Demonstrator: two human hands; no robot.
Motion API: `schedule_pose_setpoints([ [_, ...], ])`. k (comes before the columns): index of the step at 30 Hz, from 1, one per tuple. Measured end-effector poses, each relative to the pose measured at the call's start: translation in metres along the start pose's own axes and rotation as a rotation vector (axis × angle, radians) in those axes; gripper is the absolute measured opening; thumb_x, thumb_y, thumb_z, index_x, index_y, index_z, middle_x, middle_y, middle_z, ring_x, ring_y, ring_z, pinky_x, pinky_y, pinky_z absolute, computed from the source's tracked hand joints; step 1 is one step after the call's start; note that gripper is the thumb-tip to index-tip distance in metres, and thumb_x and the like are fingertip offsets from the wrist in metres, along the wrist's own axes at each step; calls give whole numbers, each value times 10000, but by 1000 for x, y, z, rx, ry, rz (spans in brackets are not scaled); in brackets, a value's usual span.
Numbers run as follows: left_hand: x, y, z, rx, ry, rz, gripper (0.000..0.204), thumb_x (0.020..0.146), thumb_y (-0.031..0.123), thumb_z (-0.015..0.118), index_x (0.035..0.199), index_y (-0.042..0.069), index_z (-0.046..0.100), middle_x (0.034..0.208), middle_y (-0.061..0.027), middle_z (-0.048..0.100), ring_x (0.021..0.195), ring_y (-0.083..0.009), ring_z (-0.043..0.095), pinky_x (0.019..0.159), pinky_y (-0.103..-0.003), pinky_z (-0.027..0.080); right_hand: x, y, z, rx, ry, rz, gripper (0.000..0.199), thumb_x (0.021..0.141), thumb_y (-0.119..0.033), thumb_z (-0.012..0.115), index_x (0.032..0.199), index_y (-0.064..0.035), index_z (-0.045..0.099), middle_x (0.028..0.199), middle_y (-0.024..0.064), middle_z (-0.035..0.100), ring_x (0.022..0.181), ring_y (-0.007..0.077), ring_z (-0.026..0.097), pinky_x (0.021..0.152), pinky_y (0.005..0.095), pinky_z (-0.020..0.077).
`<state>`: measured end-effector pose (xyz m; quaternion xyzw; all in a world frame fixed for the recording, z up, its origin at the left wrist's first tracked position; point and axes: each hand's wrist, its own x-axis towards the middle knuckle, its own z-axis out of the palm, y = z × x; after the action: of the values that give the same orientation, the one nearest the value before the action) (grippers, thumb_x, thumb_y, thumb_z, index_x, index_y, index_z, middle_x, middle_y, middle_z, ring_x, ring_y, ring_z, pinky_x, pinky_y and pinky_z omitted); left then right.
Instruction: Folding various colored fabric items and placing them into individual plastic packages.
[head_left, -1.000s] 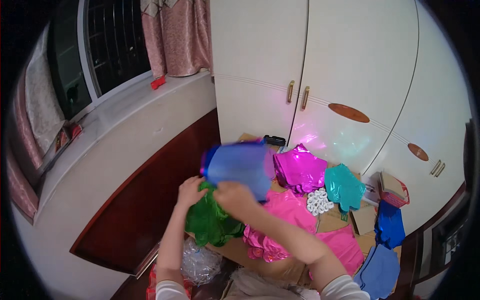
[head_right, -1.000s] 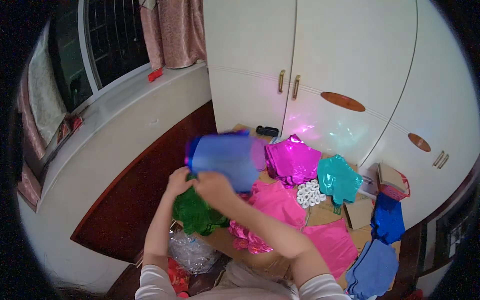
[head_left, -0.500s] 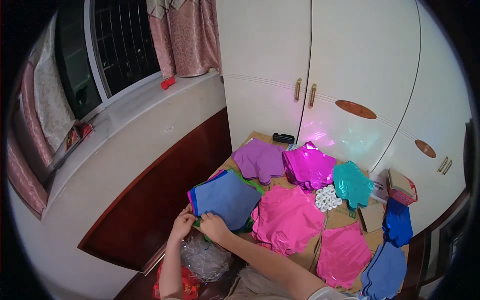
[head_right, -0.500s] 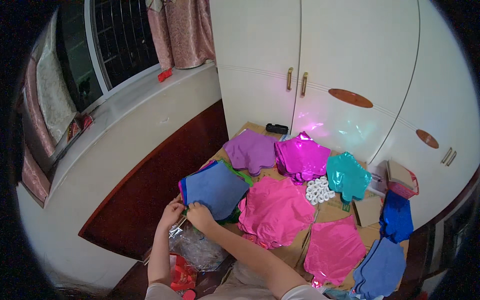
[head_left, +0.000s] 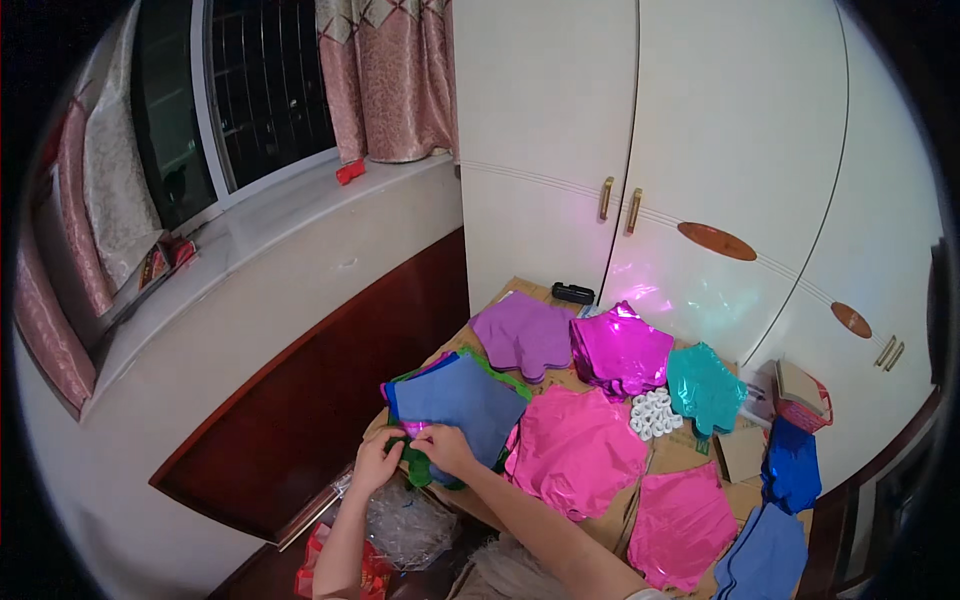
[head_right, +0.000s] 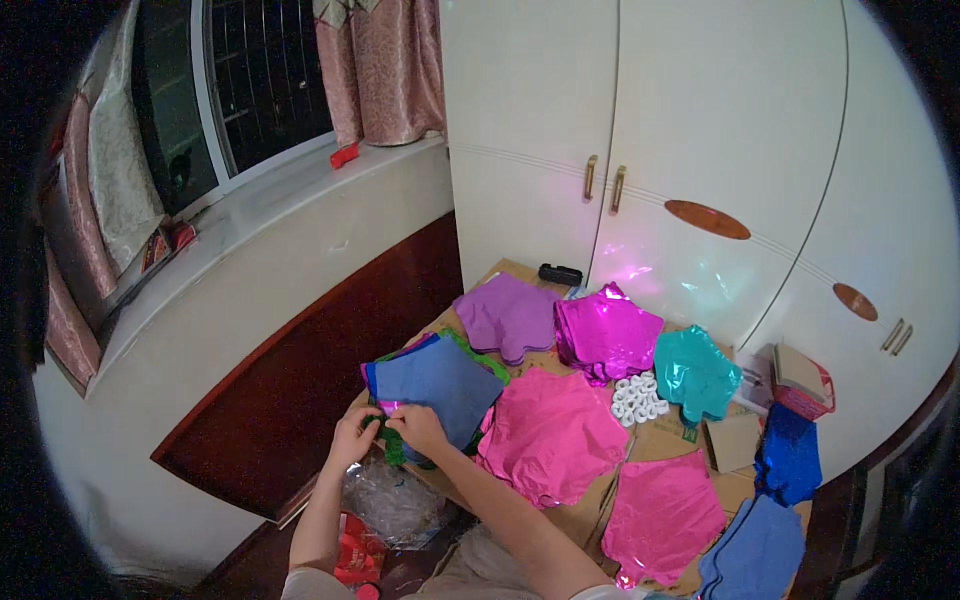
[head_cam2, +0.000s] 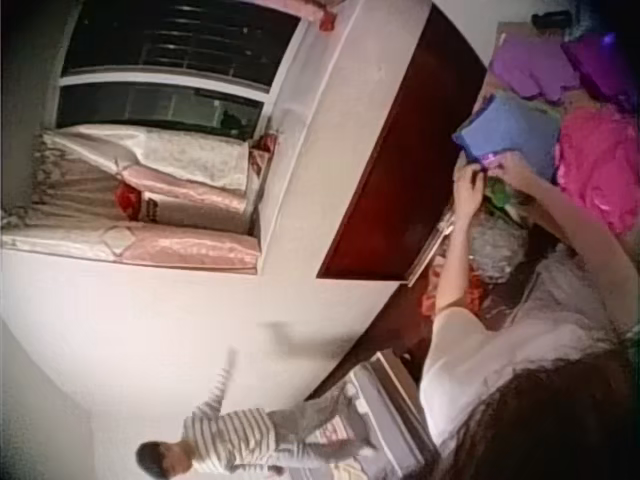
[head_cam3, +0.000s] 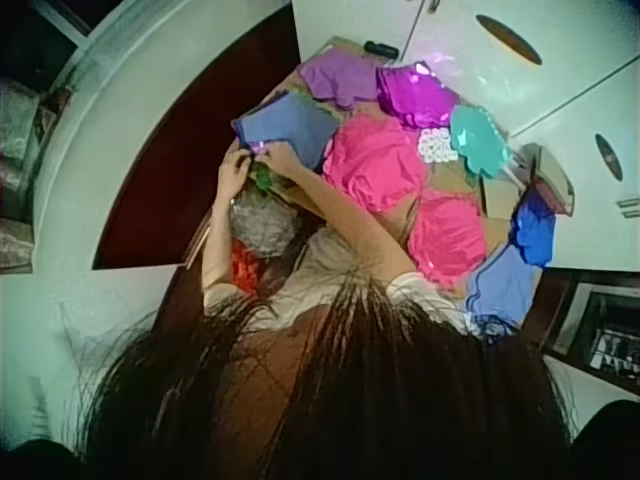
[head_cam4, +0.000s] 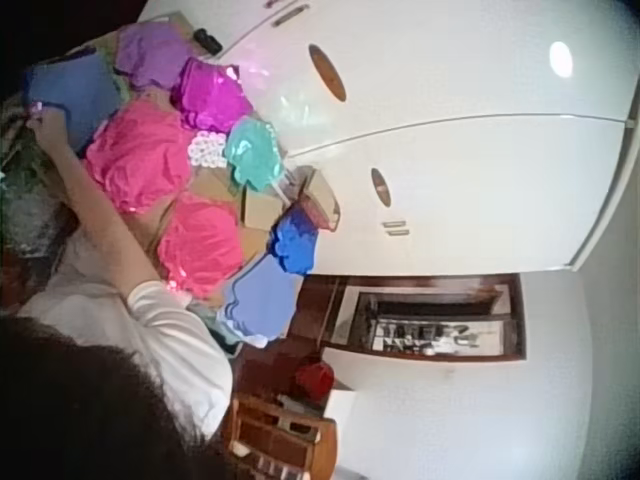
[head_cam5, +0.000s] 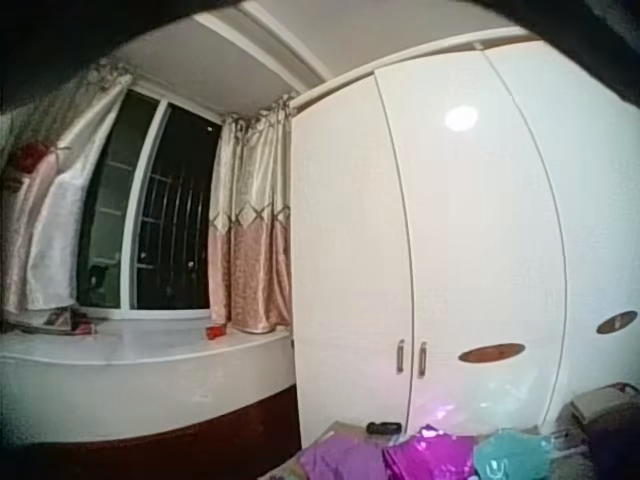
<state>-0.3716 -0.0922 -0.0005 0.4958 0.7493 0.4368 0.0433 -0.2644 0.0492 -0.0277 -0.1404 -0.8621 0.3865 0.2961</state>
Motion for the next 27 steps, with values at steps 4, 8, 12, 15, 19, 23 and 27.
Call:
schedule_pose_setpoints([
  [4,4,11,6,-53,-41,124,189,849,108,567,1007,19,620,1025,-134,636,925,-288,616,744,-349,496,4,2,-11,258,11,164,213,790,-248,688,844,-43,678,713,76,644,640,163,597,598,309,458],
  [8,4,-4,19,105,-146,216,220,860,165,564,1030,38,624,1092,-130,631,1021,-303,589,877,-385,443,8,11,-17,740,-121,292,148,820,-163,672,864,-27,635,698,-42,542,624,47,475,548,217,381],
  [12,2,-1,21,434,-186,311,273,851,250,580,1080,114,637,1178,-107,603,1078,-255,567,916,-415,410,7,13,-23,761,-116,389,119,816,-149,675,861,-45,639,706,-35,558,633,49,492,562,209,388],
  [15,5,16,23,543,-192,314,308,848,270,582,1134,164,624,1220,-94,578,1092,-244,553,902,-427,414,11,13,-48,758,-63,436,127,807,-143,684,886,-51,650,743,-28,585,654,52,517,589,206,406],
  [19,5,14,26,590,-191,323,348,851,285,578,1189,204,597,1232,-87,565,1085,-251,550,884,-437,424,25,-4,-128,854,247,413,158,803,-125,660,930,-31,673,785,-34,594,711,64,512,638,236,412],
  [23,3,18,12,558,-221,267,356,840,283,585,1185,196,601,1235,-95,565,1090,-257,549,887,-438,428,2,-63,-261,741,624,219,113,818,-44,636,928,-47,663,790,-38,600,688,51,520,602,215,417],
  [27,11,37,13,593,-247,272,378,807,223,627,1170,124,598,1189,-140,582,1087,-306,547,900,-439,421,-97,-130,-366,-57,859,-3,151,767,24,647,909,-19,620,770,10,613,672,96,564,549,249,440],
])
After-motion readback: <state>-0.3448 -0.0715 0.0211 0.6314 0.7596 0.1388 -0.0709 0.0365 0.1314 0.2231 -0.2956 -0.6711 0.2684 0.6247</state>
